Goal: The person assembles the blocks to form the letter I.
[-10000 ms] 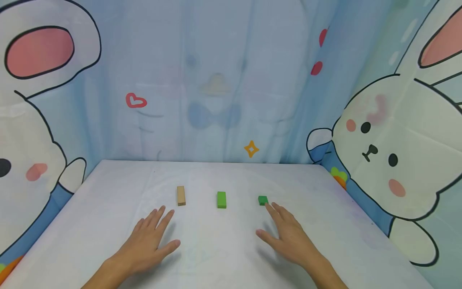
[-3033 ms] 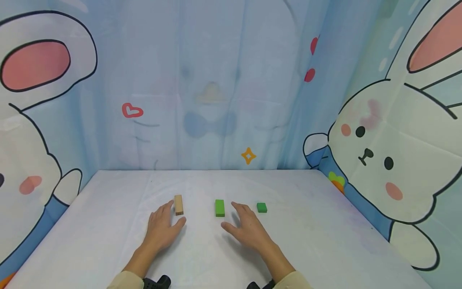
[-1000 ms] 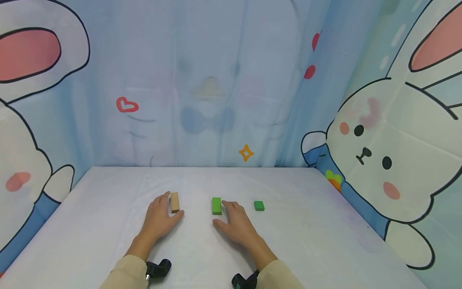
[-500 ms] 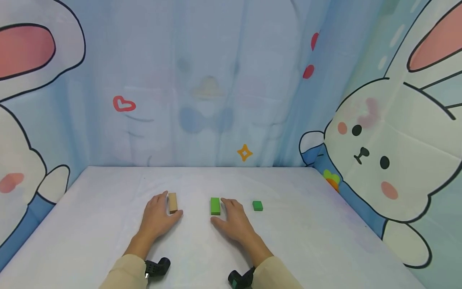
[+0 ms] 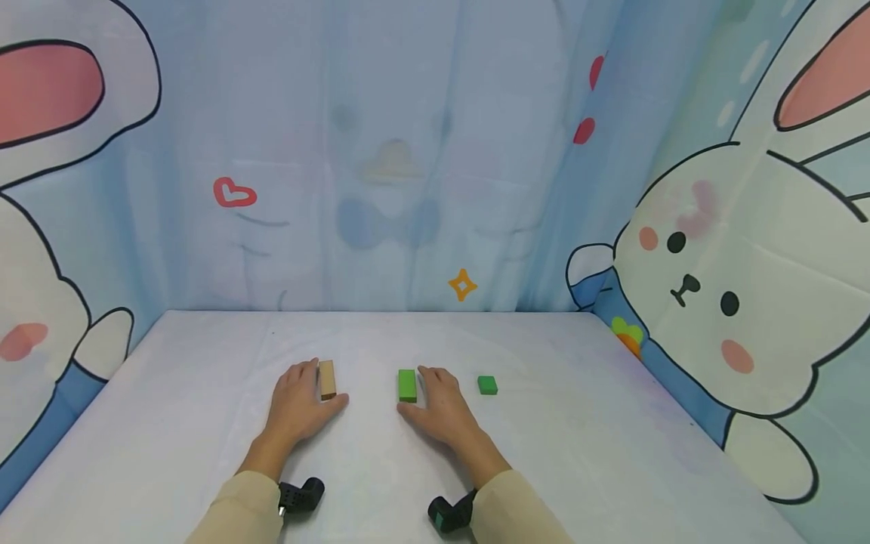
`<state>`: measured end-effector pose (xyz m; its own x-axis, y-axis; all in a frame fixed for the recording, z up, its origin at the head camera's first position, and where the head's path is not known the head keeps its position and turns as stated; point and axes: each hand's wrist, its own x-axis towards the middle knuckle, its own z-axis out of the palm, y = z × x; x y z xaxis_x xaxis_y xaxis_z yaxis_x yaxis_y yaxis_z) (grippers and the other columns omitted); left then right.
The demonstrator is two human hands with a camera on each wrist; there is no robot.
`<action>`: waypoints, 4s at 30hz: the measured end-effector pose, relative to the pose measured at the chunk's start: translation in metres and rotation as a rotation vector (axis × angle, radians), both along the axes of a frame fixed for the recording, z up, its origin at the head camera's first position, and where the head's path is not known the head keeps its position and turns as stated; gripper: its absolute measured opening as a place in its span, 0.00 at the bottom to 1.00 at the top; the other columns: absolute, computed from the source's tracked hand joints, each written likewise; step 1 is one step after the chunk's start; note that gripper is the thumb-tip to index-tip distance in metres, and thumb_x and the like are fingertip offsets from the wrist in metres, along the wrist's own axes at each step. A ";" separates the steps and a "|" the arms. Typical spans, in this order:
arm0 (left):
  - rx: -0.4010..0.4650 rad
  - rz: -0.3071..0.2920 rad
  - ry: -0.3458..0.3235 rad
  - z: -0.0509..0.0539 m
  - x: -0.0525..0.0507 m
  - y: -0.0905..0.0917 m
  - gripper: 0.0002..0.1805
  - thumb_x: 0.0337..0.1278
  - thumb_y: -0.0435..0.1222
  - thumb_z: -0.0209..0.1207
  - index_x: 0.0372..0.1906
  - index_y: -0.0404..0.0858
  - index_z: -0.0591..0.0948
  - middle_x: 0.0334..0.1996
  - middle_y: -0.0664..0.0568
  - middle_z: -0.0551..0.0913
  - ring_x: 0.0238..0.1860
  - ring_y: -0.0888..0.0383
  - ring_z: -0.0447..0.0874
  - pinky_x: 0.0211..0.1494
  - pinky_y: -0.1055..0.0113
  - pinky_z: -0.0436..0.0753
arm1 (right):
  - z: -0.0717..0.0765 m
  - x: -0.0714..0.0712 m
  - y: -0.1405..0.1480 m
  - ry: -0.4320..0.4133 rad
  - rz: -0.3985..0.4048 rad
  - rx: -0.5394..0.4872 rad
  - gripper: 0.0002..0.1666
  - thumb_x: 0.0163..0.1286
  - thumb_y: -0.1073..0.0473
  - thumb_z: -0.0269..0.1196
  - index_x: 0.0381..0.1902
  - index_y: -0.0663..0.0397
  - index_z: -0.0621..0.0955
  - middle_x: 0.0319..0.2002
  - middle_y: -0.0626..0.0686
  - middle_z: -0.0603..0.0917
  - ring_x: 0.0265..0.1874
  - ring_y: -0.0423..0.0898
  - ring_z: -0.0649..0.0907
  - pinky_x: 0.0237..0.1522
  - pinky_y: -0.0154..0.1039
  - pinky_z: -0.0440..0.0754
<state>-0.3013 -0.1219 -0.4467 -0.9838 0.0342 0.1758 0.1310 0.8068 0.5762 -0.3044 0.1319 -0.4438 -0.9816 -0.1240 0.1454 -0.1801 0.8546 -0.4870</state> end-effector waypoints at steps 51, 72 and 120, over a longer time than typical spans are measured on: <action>-0.037 0.026 -0.024 0.002 -0.008 -0.003 0.47 0.64 0.53 0.64 0.77 0.27 0.62 0.75 0.30 0.64 0.76 0.32 0.58 0.79 0.35 0.55 | 0.001 -0.010 -0.006 0.039 -0.019 -0.021 0.41 0.63 0.43 0.73 0.67 0.59 0.76 0.70 0.65 0.73 0.72 0.63 0.71 0.72 0.61 0.71; -0.033 0.036 -0.008 -0.001 -0.007 0.002 0.47 0.62 0.53 0.65 0.77 0.29 0.64 0.74 0.32 0.65 0.75 0.32 0.60 0.79 0.34 0.56 | 0.003 -0.004 -0.002 -0.018 0.019 -0.164 0.42 0.64 0.45 0.73 0.68 0.62 0.73 0.67 0.63 0.76 0.71 0.63 0.72 0.72 0.60 0.71; -0.046 0.033 0.012 0.001 -0.001 0.003 0.45 0.63 0.52 0.65 0.75 0.28 0.66 0.73 0.31 0.66 0.75 0.32 0.61 0.78 0.34 0.58 | 0.011 0.024 0.001 -0.004 0.059 -0.225 0.44 0.64 0.47 0.74 0.70 0.62 0.70 0.68 0.63 0.75 0.71 0.62 0.73 0.72 0.61 0.72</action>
